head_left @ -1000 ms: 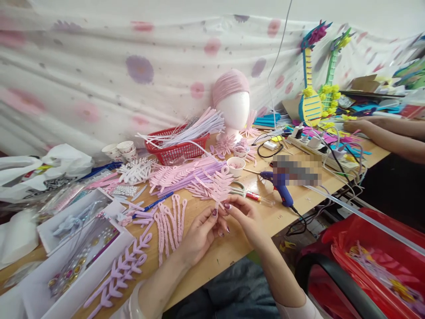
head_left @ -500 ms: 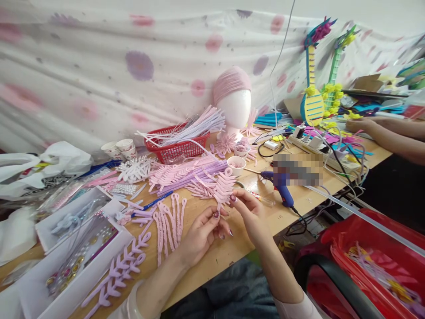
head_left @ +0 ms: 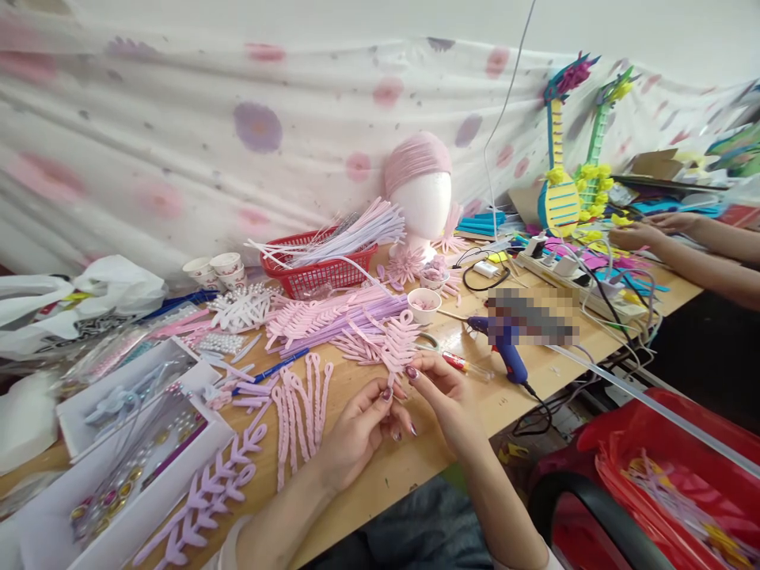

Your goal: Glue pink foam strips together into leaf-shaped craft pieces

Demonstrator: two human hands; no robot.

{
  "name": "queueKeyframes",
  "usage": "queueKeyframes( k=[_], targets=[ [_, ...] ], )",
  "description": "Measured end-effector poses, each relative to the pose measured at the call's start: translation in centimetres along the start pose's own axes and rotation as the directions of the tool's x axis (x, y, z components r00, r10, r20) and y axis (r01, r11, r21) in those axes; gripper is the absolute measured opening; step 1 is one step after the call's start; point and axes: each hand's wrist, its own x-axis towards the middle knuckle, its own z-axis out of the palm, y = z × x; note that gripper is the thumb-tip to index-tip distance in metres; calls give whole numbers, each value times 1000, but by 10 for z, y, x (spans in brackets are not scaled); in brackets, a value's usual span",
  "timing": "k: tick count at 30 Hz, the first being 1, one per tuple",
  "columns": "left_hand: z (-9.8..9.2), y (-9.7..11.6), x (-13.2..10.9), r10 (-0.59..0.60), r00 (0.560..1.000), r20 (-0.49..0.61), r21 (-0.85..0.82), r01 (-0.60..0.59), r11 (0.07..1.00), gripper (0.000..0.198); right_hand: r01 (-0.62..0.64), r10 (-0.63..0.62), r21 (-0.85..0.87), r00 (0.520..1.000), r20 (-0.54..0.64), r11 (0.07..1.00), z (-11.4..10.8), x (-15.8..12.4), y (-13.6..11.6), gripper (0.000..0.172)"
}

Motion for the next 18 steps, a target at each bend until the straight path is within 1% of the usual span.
queueKeyframes(
  k=[4, 9, 18],
  targets=[
    [-1, 0, 0, 12, 1000, -2, 12, -12, 1000, 21, 26, -25, -22, 999, 30, 999, -2, 1, -1, 12],
    [-1, 0, 0, 7, 1000, 6, 30, -7, 1000, 22, 16, -14, -62, 999, 42, 998, -6, 3, 0, 15],
    [1, 2, -1, 0, 1000, 28, 18, 0, 1000, 19, -11, 13, -36, 998, 67, 999, -9, 4, -1, 14]
  ],
)
